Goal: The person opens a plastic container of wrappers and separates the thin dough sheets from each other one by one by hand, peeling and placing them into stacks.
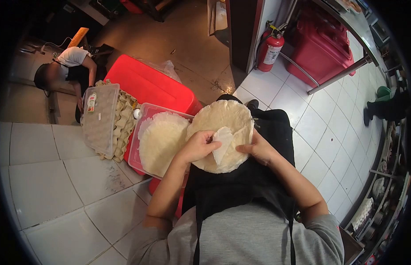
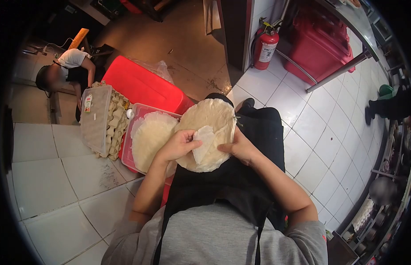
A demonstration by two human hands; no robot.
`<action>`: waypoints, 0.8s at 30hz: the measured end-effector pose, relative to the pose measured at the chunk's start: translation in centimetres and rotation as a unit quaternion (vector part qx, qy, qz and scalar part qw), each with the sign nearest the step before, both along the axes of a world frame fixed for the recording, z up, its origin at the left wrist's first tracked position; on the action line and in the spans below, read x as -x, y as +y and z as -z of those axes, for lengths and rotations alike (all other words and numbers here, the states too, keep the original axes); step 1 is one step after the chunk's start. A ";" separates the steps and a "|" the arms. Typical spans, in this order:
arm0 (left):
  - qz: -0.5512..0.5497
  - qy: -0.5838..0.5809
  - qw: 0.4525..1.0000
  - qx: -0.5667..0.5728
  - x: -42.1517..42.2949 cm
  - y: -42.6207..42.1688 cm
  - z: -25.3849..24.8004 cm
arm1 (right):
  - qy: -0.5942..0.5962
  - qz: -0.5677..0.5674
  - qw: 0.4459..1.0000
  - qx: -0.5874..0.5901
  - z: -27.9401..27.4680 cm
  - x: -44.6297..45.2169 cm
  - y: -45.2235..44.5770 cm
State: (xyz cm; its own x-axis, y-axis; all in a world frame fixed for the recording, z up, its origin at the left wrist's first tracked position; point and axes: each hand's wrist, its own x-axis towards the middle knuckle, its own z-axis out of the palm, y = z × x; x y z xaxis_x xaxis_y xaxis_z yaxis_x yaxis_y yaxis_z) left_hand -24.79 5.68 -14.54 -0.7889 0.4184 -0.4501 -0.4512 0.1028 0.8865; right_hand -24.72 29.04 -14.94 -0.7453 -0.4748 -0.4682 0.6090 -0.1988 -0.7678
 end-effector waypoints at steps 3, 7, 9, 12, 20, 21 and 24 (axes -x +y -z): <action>0.016 0.021 0.999 0.032 0.6 -0.7 1.4 | -0.003 -0.009 1.000 -0.010 -0.3 0.1 -0.1; 0.027 0.184 0.965 0.183 1.1 2.1 -0.5 | 0.022 -0.006 0.999 -0.033 -1.0 0.1 -0.3; 0.067 0.195 0.940 0.271 1.2 4.7 -3.7 | 0.037 -0.016 0.998 -0.046 -1.1 0.0 -0.3; 0.034 0.304 0.910 0.281 1.5 5.4 -1.2 | 0.066 -0.030 0.995 -0.069 -1.1 0.2 -0.2; -0.005 0.190 0.961 0.203 2.7 1.8 0.4 | 0.058 -0.014 0.998 -0.026 0.0 0.1 -0.1; -0.021 0.209 0.959 0.189 2.0 1.8 0.9 | 0.030 -0.009 1.000 0.000 -0.1 0.0 -0.3; -0.031 0.179 0.951 0.249 -1.1 2.6 -1.6 | -0.066 -0.015 0.997 0.030 -0.8 -0.4 -0.4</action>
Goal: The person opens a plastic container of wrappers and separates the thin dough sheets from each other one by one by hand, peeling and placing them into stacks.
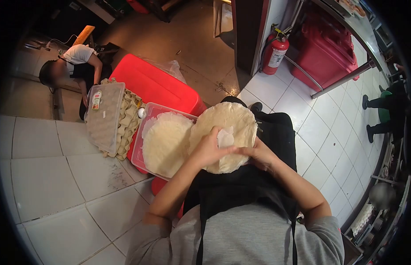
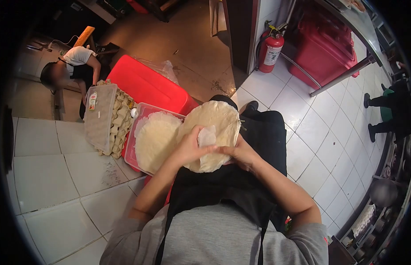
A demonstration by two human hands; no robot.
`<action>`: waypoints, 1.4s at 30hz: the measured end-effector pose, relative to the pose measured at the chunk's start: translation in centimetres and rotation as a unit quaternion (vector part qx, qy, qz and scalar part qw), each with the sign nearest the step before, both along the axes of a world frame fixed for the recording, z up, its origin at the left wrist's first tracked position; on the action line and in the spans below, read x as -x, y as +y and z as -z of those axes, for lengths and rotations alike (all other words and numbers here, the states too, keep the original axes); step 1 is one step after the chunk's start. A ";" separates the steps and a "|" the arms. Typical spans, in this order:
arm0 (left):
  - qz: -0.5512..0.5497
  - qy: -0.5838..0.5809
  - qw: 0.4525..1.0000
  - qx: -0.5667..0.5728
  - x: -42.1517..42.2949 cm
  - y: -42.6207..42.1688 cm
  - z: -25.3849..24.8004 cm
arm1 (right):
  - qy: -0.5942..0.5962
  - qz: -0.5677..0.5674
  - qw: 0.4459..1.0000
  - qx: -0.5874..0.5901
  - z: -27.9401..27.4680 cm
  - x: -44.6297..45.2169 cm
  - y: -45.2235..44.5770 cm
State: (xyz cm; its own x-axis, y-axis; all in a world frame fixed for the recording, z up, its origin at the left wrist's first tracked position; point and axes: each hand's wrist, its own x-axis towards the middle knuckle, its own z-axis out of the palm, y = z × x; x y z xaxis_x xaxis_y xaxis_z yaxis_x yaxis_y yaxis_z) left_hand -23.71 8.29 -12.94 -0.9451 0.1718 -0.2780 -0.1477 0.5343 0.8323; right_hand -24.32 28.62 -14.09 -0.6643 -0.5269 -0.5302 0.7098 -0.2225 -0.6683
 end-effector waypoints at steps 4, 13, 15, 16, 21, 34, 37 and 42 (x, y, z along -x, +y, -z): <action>0.063 -0.087 0.986 0.131 -2.5 -0.5 -3.6 | -0.063 -0.060 0.995 -0.049 -0.2 -0.2 0.1; -0.005 -0.222 0.962 -0.158 -0.2 -4.8 -1.0 | 0.035 -0.033 0.996 -0.073 0.4 -0.5 -0.5; 0.011 -0.203 0.967 -0.154 0.7 -5.5 -1.2 | 0.137 -0.018 0.983 -0.119 1.1 -0.8 -0.4; 0.010 -0.196 0.967 -0.165 0.7 -5.6 -1.1 | 0.225 -0.008 0.961 -0.161 2.4 -1.1 -0.3; 0.000 -0.106 0.982 -0.156 -1.4 -5.0 2.4 | 0.483 0.021 0.735 -0.476 -1.6 -2.0 -0.7; 0.071 -0.040 0.987 0.135 0.9 -5.5 -3.5 | 0.649 -0.270 0.654 -0.280 -2.2 -2.5 -1.2; 0.086 -0.013 0.981 0.175 2.5 -5.6 -4.8 | 0.647 -0.279 0.654 -0.274 -2.9 -2.1 -1.2; 0.106 0.017 0.977 0.184 1.8 -4.2 -5.7 | 0.615 -0.162 0.736 -0.232 -2.2 3.1 -2.8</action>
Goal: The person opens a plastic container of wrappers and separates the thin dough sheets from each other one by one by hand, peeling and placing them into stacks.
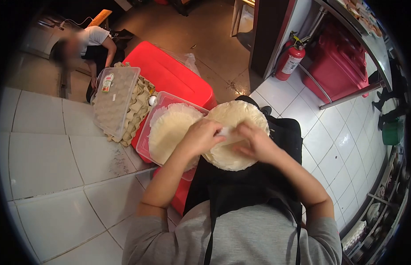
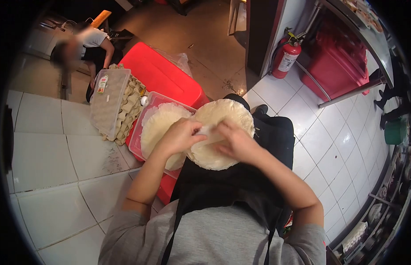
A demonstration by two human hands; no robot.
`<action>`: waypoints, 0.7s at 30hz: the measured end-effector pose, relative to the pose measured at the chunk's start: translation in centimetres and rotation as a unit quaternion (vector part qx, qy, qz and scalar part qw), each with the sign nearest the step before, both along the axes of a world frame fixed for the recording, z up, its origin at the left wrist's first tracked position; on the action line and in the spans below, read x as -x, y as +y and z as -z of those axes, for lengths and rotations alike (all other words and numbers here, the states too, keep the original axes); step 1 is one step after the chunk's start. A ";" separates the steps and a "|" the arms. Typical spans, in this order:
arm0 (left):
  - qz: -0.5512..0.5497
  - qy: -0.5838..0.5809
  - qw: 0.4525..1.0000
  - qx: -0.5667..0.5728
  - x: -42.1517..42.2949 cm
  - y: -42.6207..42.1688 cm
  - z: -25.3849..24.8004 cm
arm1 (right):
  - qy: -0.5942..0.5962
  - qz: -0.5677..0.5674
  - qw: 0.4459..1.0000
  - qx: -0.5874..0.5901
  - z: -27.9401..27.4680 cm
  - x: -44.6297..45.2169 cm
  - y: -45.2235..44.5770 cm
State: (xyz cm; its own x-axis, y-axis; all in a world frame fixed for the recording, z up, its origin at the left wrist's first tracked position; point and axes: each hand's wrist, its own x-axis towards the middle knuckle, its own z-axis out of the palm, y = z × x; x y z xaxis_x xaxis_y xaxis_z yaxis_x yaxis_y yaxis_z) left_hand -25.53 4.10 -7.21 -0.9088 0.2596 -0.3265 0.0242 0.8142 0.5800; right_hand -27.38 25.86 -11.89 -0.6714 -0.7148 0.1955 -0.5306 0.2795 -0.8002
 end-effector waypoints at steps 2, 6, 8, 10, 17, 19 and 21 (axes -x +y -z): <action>-0.028 0.021 0.999 -0.023 -1.4 0.5 0.1 | 0.129 -0.015 0.991 -0.029 -0.4 1.9 -1.9; -0.162 0.187 0.969 0.024 -6.5 1.0 3.2 | 0.038 -0.165 0.980 -0.104 2.6 3.1 -5.2; -0.254 0.206 0.945 0.018 -9.6 1.3 5.9 | -0.024 -0.208 0.972 -0.105 3.6 4.1 -5.6; -0.351 0.127 0.924 -0.081 -11.9 0.9 10.5 | -0.088 -0.209 0.972 -0.065 3.6 4.3 -5.2; -0.289 0.128 0.858 -0.405 -8.6 0.8 8.5 | -0.127 -0.160 0.977 0.064 3.2 2.5 -3.6; -0.263 0.074 0.848 -0.455 -7.7 0.7 4.8 | -0.116 -0.136 0.981 0.073 1.8 1.7 -2.8; -0.221 0.044 0.851 -0.474 -7.1 0.4 2.3 | -0.125 -0.124 0.981 0.082 0.0 0.7 -2.1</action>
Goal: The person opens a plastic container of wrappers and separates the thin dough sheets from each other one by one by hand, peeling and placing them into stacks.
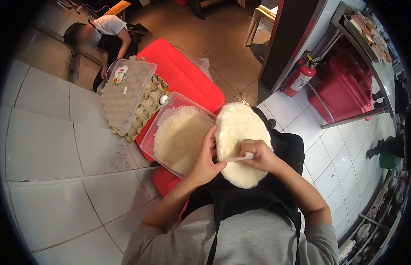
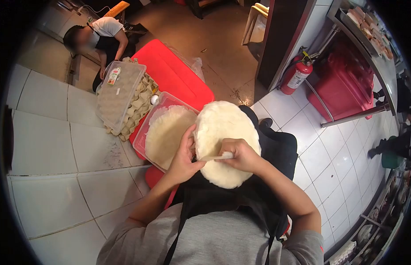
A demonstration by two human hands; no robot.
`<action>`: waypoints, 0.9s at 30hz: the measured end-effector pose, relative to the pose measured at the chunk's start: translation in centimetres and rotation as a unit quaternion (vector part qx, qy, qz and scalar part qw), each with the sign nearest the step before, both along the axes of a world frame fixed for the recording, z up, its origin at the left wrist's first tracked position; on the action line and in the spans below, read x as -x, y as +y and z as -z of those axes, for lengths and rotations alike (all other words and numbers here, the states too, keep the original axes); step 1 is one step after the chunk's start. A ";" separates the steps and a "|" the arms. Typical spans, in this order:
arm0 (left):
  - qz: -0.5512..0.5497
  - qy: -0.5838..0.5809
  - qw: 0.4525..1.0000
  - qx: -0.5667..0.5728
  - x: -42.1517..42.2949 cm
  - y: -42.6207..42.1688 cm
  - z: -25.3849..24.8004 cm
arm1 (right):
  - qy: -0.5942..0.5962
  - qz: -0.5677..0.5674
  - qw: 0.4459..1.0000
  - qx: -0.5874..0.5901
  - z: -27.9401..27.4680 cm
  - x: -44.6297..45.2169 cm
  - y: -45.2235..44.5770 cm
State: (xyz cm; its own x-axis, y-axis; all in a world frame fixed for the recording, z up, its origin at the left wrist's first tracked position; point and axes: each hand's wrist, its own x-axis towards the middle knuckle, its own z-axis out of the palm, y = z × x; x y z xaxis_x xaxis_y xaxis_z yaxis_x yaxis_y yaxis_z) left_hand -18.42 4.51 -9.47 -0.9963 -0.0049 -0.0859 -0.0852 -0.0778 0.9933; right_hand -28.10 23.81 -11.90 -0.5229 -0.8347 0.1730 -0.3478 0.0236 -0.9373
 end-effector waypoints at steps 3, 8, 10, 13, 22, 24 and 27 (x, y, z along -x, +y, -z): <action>0.031 -0.047 0.996 -0.074 0.6 -0.9 1.6 | 0.079 0.047 0.994 -0.059 -0.9 -0.8 0.0; -0.041 -0.054 0.996 -0.052 0.4 -0.7 8.8 | 0.143 0.077 0.979 -0.123 1.3 0.7 -1.6; -0.046 -0.064 0.995 -0.060 -0.1 -0.8 8.4 | 0.092 0.099 0.985 -0.104 0.9 1.4 -1.8; -0.051 -0.072 0.994 -0.063 -0.6 -1.0 8.6 | 0.025 0.142 0.988 -0.055 1.8 2.7 -1.7; -0.072 -0.122 0.989 -0.052 0.0 -1.0 9.5 | -0.130 0.249 0.957 -0.071 3.2 3.6 -0.3; -0.084 -0.110 0.990 0.003 1.2 -0.9 9.9 | -0.014 0.233 0.970 -0.075 3.0 3.8 -0.8; -0.082 -0.064 0.990 0.093 2.8 -1.1 12.0 | 0.140 0.169 0.970 -0.103 1.7 4.4 -2.0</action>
